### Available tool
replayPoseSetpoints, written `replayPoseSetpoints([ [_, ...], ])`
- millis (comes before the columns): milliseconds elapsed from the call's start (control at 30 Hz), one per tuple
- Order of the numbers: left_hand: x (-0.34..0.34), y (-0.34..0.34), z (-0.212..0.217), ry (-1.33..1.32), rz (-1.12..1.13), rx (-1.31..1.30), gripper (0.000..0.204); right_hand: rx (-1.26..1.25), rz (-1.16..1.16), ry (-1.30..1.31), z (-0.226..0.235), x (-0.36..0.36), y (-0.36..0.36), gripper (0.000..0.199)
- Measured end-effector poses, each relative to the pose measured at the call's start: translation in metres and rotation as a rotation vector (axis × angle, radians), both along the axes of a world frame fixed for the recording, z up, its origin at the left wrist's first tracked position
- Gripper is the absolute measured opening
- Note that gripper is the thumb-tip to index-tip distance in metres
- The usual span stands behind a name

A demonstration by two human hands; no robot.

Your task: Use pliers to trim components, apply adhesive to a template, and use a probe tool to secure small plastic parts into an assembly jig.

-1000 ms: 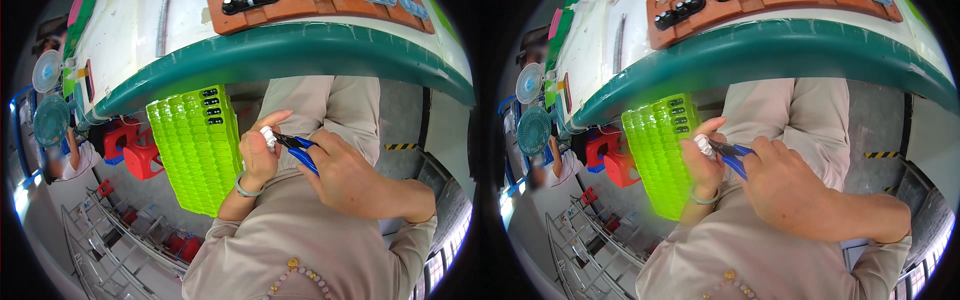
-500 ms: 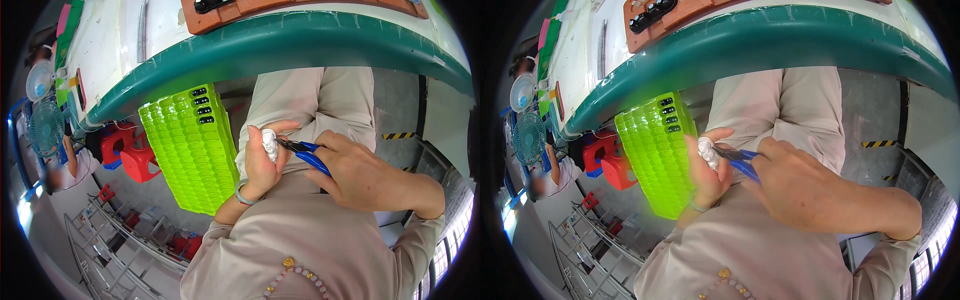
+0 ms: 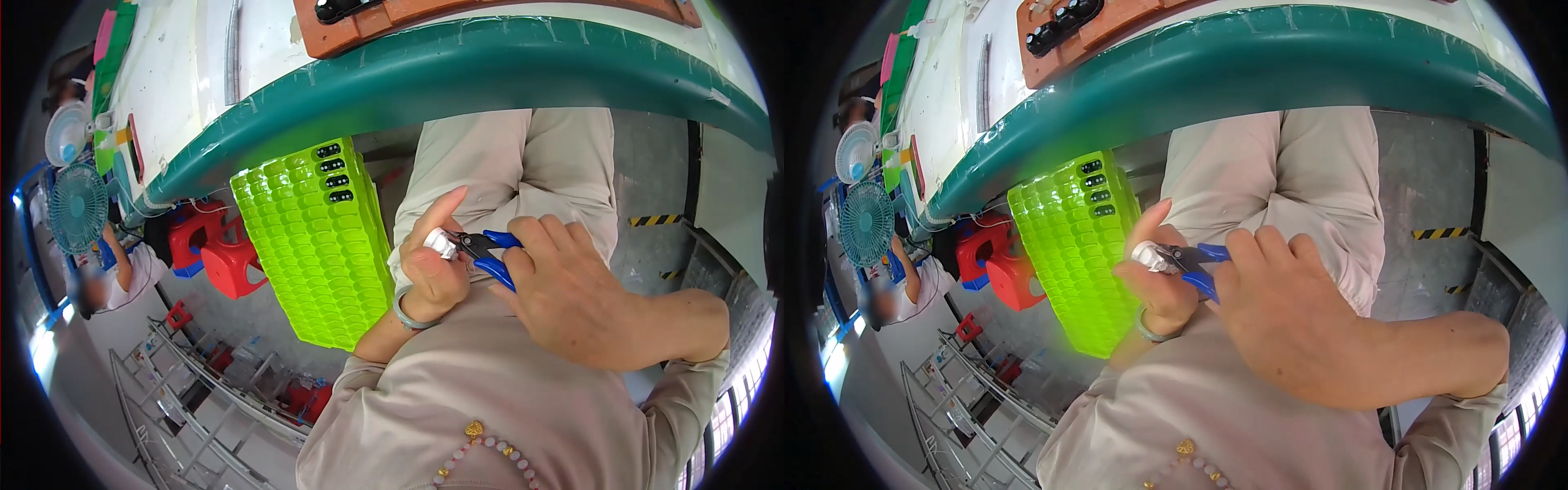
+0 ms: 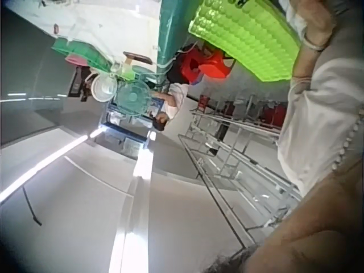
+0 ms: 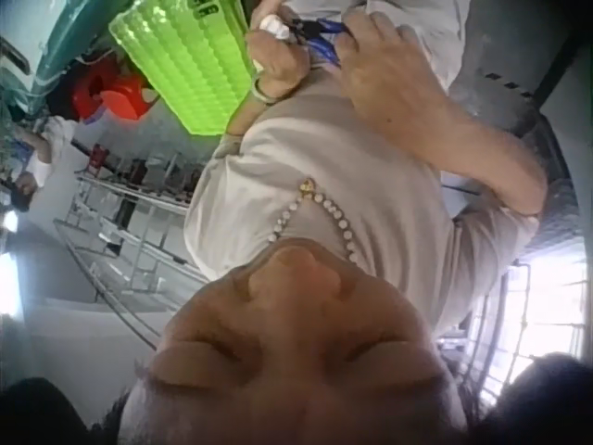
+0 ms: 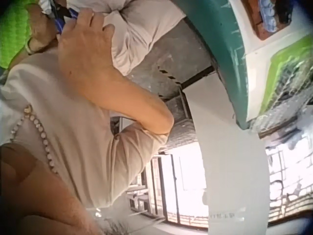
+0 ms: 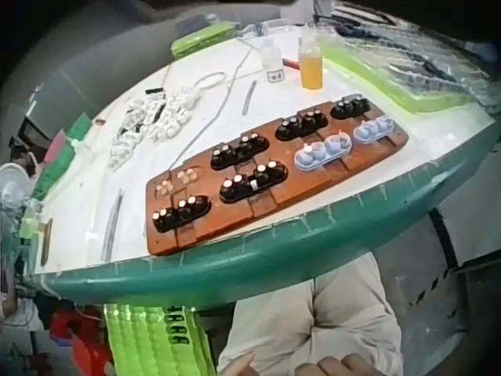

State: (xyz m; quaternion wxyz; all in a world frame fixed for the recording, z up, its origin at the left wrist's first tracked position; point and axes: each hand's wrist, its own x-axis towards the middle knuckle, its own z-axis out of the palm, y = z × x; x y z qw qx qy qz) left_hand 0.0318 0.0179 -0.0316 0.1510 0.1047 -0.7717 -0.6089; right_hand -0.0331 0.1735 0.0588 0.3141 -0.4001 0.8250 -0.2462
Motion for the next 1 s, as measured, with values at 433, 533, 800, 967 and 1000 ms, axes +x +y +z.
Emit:
replayPoseSetpoints([
  [433,0.007,-0.005,0.003,-0.271,-0.185,0.197,0.058,-0.029,-0.111,-0.517,-0.016,-0.01,0.009,0.03],
  [533,0.009,-0.003,0.005,-0.342,-0.218,0.294,0.06,0.073,-0.088,-0.619,-0.012,-0.016,0.014,0.032],
  [800,0.006,-0.002,0.012,-0.589,-0.401,0.435,0.065,0.173,-0.08,-0.738,-0.013,-0.023,0.026,0.036],
  [967,0.004,-0.004,0.009,-0.664,-0.462,0.563,0.066,0.187,-0.061,-0.769,-0.016,-0.026,0.033,0.036],
  [1000,0.004,-0.004,0.009,-0.723,-0.474,0.615,0.067,0.165,-0.069,-0.767,-0.016,-0.026,0.034,0.035],
])
